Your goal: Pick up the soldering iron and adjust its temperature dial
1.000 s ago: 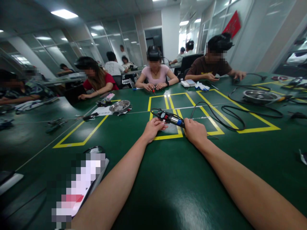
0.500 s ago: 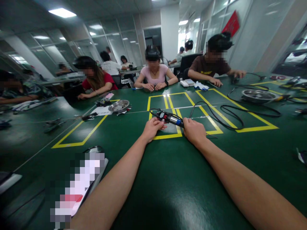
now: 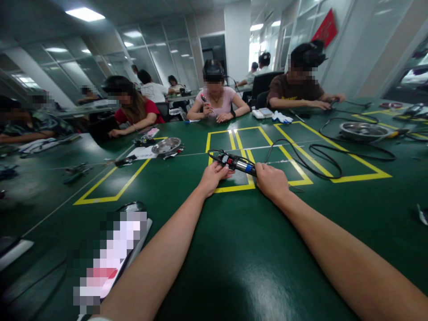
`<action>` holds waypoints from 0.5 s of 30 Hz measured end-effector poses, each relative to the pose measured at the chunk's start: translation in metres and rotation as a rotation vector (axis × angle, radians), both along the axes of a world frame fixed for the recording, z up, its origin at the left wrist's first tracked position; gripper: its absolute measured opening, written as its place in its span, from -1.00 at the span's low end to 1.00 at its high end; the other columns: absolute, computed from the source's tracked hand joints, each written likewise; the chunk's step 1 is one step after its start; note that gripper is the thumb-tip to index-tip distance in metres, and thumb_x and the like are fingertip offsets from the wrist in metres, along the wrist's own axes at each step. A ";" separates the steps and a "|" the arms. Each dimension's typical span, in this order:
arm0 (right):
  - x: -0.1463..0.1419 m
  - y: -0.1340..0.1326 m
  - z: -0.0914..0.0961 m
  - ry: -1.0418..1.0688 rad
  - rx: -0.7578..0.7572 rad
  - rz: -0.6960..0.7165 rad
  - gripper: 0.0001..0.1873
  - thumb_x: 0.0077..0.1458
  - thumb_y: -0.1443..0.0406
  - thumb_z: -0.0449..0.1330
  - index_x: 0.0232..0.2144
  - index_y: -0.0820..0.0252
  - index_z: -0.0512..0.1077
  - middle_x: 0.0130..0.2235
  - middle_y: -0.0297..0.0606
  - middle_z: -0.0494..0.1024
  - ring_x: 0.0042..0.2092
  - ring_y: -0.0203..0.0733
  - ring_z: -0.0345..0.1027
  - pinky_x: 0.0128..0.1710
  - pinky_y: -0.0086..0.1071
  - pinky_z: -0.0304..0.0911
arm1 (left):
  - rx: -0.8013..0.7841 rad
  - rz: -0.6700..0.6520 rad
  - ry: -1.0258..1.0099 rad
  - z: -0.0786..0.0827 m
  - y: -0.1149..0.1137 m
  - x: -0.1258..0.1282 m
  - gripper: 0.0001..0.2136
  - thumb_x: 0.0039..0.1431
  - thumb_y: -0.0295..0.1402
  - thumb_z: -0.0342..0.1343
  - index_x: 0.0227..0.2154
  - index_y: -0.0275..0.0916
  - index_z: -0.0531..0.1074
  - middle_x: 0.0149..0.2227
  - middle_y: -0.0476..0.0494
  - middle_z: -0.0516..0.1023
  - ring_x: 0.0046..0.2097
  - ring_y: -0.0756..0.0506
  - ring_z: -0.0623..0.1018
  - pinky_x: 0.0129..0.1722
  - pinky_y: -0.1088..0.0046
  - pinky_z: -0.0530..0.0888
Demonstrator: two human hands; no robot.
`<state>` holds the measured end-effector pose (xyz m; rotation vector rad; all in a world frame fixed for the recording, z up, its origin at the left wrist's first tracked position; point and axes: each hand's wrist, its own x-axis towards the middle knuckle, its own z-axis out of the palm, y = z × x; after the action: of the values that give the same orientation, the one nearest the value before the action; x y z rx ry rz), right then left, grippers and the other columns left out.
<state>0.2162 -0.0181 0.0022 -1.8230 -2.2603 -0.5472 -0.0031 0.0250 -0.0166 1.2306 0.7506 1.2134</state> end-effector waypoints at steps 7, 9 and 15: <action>-0.005 -0.001 0.003 0.042 -0.078 -0.022 -0.74 0.24 0.19 0.02 -0.09 0.20 0.30 -0.17 -0.08 0.55 -0.25 -0.01 0.47 -0.42 -0.34 0.10 | -0.009 -0.020 -0.050 -0.004 0.004 -0.003 -0.56 0.07 -0.31 0.30 0.00 -0.33 0.35 -0.06 -0.35 0.58 -0.13 -0.18 0.63 -0.07 0.24 0.53; -0.006 -0.001 0.006 0.041 -0.125 -0.039 -0.70 0.23 0.14 0.02 -0.09 0.20 0.30 -0.16 -0.06 0.55 -0.26 0.00 0.47 -0.40 -0.32 0.13 | -0.010 -0.012 -0.062 -0.006 0.005 -0.004 -0.56 0.07 -0.32 0.31 -0.02 -0.35 0.37 -0.11 -0.33 0.60 -0.14 -0.17 0.63 -0.05 0.23 0.51; 0.001 0.001 0.014 0.062 -0.211 0.019 -0.57 0.22 0.03 0.01 -0.01 0.19 0.26 -0.12 -0.03 0.54 -0.22 0.04 0.46 -0.32 -0.27 0.20 | -0.032 0.028 -0.061 -0.007 0.006 -0.003 -0.59 0.06 -0.32 0.31 -0.06 -0.38 0.40 -0.19 -0.30 0.62 -0.19 -0.15 0.63 -0.02 0.21 0.50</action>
<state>0.2175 -0.0170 0.0160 -1.8807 -2.3680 -0.2528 -0.0064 0.0312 -0.0240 1.1555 0.7411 1.2519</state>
